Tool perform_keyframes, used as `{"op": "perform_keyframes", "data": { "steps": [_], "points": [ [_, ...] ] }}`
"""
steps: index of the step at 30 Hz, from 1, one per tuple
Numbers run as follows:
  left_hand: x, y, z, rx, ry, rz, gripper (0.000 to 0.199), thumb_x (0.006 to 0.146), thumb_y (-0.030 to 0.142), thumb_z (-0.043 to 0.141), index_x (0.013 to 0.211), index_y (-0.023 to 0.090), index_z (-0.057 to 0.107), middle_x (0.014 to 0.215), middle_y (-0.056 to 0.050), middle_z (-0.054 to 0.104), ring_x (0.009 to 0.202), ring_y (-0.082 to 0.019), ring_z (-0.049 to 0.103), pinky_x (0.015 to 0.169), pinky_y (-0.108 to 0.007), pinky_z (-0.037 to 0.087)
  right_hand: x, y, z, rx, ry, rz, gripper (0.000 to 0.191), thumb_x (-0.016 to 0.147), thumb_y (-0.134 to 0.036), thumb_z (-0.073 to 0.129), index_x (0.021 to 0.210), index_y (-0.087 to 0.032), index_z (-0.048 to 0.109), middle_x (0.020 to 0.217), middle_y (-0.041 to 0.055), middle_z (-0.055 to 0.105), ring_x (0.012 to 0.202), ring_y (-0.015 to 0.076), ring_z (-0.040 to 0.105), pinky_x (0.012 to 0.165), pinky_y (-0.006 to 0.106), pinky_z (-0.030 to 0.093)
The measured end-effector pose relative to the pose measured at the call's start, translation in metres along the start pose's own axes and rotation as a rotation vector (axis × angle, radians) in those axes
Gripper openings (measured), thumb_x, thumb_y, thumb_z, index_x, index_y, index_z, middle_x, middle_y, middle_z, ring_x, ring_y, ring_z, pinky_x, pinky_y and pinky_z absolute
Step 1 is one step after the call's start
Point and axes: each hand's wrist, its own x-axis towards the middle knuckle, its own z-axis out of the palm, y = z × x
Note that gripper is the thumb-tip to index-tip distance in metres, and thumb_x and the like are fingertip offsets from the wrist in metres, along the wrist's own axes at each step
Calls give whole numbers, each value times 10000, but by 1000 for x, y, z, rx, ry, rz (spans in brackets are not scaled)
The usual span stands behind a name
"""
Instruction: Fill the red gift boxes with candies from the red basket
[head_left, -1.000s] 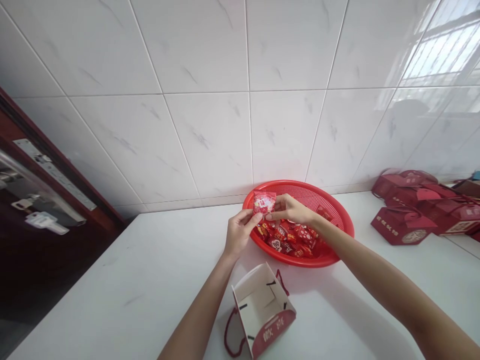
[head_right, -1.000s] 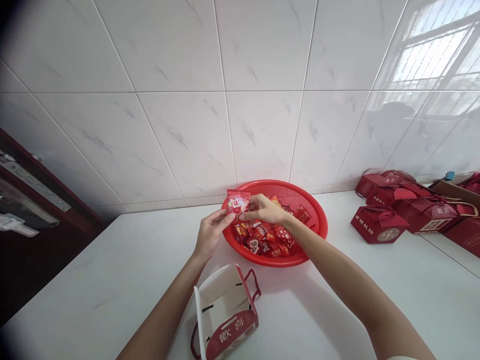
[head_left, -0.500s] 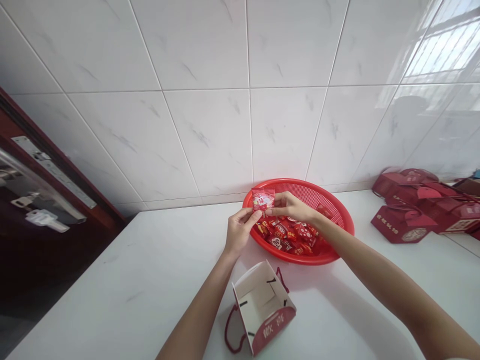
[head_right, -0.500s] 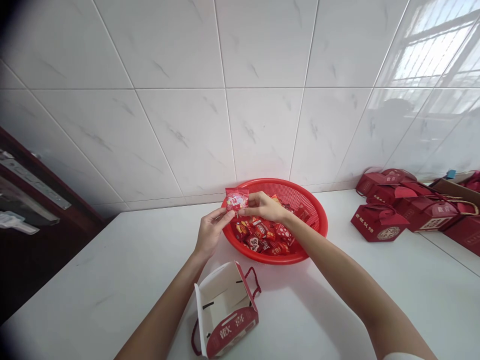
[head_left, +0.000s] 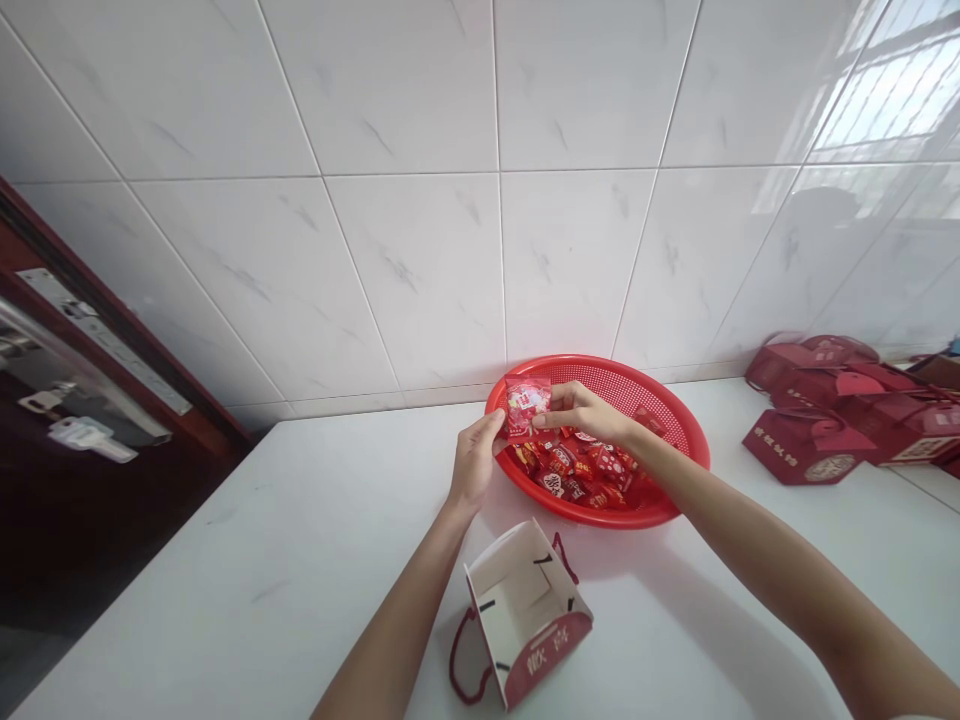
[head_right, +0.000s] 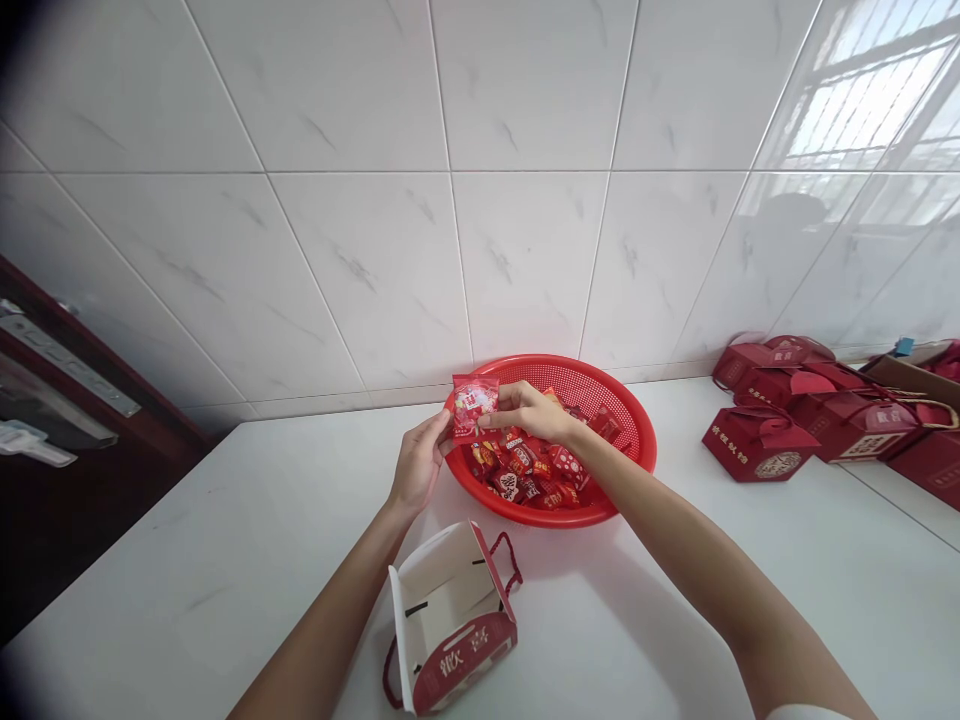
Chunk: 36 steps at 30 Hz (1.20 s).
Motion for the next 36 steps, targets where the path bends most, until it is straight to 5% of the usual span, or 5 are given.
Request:
{"op": "perform_keyframes", "data": {
  "steps": [15, 27, 36],
  "points": [
    [-1, -1, -3, 77, -40, 16, 422, 822, 581, 706, 815, 164, 770, 821, -67, 741, 813, -238, 667, 712, -330, 528, -1, -4, 2, 14, -6, 35, 308, 695, -416, 855, 670, -178, 662, 608, -35, 636, 544, 112, 546, 537, 249, 448],
    [-2, 1, -2, 190, -11, 44, 381, 788, 560, 750, 765, 179, 749, 768, -26, 693, 752, -199, 596, 704, -292, 479, -4, -3, 3, -38, 53, 52, 475, 865, -623, 657, 718, -174, 609, 632, -26, 597, 569, 135, 607, 575, 272, 487],
    [-3, 3, -1, 231, -6, 43, 350, 742, 530, 796, 715, 184, 749, 756, -28, 690, 771, -203, 597, 727, -288, 477, -1, 0, 0, -20, 22, -27, 417, 725, -546, 821, 784, -158, 678, 703, -9, 664, 604, 116, 570, 552, 243, 449]
  ]
}}
